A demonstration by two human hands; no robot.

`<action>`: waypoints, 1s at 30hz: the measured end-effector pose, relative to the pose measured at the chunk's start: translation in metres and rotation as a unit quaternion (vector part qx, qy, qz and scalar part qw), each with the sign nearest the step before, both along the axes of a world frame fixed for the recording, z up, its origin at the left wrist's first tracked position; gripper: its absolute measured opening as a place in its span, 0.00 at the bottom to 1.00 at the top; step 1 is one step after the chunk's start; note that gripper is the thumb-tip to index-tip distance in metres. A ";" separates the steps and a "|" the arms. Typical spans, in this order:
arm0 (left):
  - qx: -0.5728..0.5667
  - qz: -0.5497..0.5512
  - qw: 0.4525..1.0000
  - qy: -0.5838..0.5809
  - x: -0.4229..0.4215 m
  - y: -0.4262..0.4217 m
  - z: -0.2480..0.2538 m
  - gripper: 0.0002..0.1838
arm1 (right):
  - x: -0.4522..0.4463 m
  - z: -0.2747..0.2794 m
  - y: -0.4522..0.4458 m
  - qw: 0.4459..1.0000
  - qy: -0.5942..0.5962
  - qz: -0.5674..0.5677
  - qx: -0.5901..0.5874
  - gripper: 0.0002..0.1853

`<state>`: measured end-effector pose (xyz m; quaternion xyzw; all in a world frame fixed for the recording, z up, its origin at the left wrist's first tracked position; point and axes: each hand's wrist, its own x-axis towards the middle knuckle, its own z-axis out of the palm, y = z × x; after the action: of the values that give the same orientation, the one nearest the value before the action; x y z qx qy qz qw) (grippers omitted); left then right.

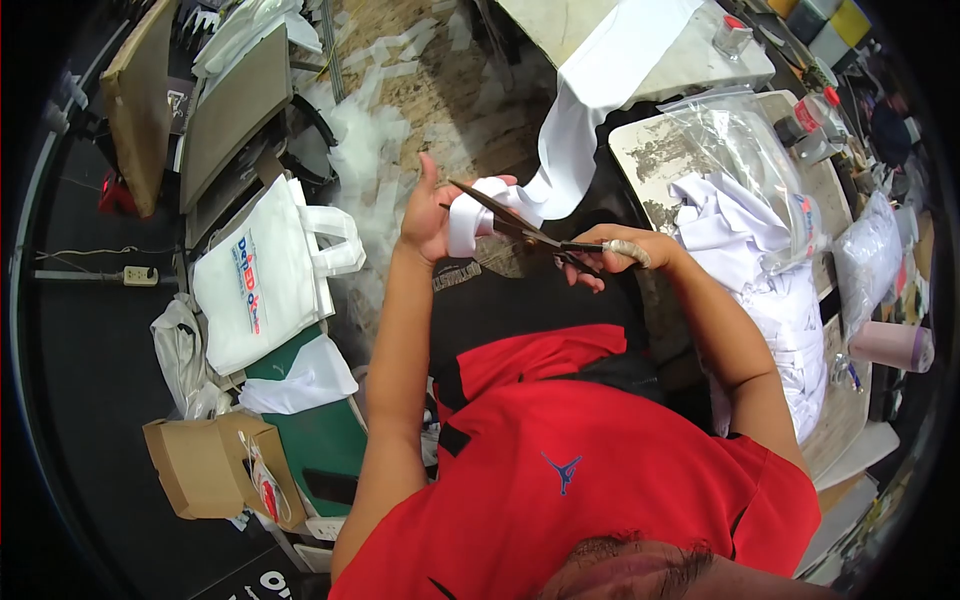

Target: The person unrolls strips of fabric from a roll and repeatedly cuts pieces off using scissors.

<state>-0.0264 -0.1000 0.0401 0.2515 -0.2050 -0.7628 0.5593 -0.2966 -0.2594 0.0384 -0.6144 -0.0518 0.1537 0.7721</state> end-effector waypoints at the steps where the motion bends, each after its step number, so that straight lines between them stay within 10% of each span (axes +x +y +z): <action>1: -0.011 0.044 0.999 0.011 -0.005 0.002 -0.001 0.66 | 0.000 0.000 0.001 1.000 -0.003 -0.009 0.011 0.50; 19: -0.034 0.179 0.944 -0.275 -0.036 0.008 -0.010 0.14 | -0.001 -0.014 0.006 0.995 -0.060 -0.048 0.066 0.46; 30: -0.038 0.245 0.879 -0.409 -0.063 -0.005 -0.022 0.27 | -0.002 -0.014 0.013 0.985 0.008 -0.014 0.174 0.51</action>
<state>-0.0896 -0.1054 0.0177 0.5617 -0.3757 -0.4228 0.6038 -0.2988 -0.2464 0.0244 -0.4701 -0.0625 0.1362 0.8698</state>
